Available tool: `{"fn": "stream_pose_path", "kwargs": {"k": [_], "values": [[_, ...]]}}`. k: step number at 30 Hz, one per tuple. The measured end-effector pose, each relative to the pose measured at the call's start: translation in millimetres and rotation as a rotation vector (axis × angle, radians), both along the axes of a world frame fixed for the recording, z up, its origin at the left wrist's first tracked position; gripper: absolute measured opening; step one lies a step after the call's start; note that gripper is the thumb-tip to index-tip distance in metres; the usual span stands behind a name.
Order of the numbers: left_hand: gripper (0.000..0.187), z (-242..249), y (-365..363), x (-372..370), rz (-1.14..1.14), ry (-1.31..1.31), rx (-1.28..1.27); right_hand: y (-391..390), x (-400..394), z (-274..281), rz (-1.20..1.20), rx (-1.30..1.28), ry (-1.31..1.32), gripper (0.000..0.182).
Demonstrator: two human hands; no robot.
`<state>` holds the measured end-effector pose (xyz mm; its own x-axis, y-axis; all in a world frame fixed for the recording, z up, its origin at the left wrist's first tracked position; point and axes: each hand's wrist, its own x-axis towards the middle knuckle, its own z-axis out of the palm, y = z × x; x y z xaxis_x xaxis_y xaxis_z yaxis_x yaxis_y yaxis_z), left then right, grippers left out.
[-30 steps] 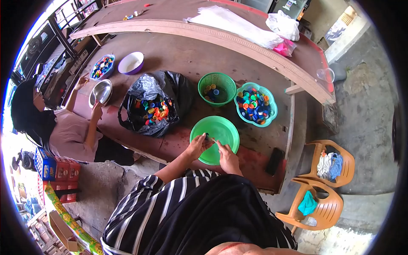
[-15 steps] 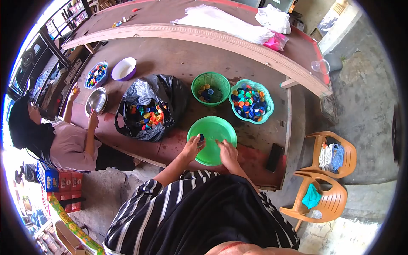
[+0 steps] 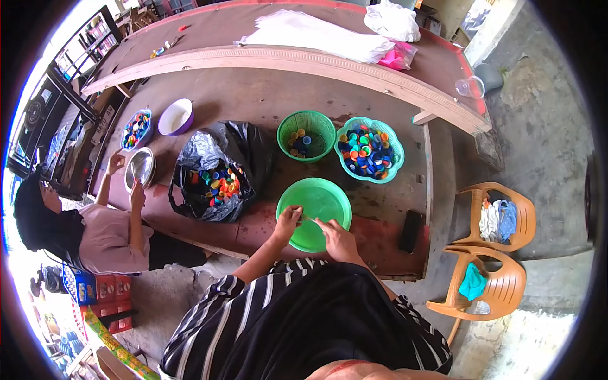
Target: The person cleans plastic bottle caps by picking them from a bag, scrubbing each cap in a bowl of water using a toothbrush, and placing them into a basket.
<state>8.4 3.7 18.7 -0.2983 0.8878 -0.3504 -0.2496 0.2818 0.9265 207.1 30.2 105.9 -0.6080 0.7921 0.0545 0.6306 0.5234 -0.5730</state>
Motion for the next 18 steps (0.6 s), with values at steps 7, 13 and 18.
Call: {"fn": "stream_pose_path", "kwargs": {"k": [7,13,18], "values": [[0.028,25,-5,-15,-0.236,0.826,0.251,9,23,-4,-0.195,-0.013,0.013,0.039],[0.036,91,61,-28,-0.184,0.765,0.314,10,33,-12,-0.223,-0.051,-0.056,0.039],[0.041,139,128,-41,0.126,0.886,0.625,16,32,-12,-0.211,-0.098,-0.087,0.037]]}}
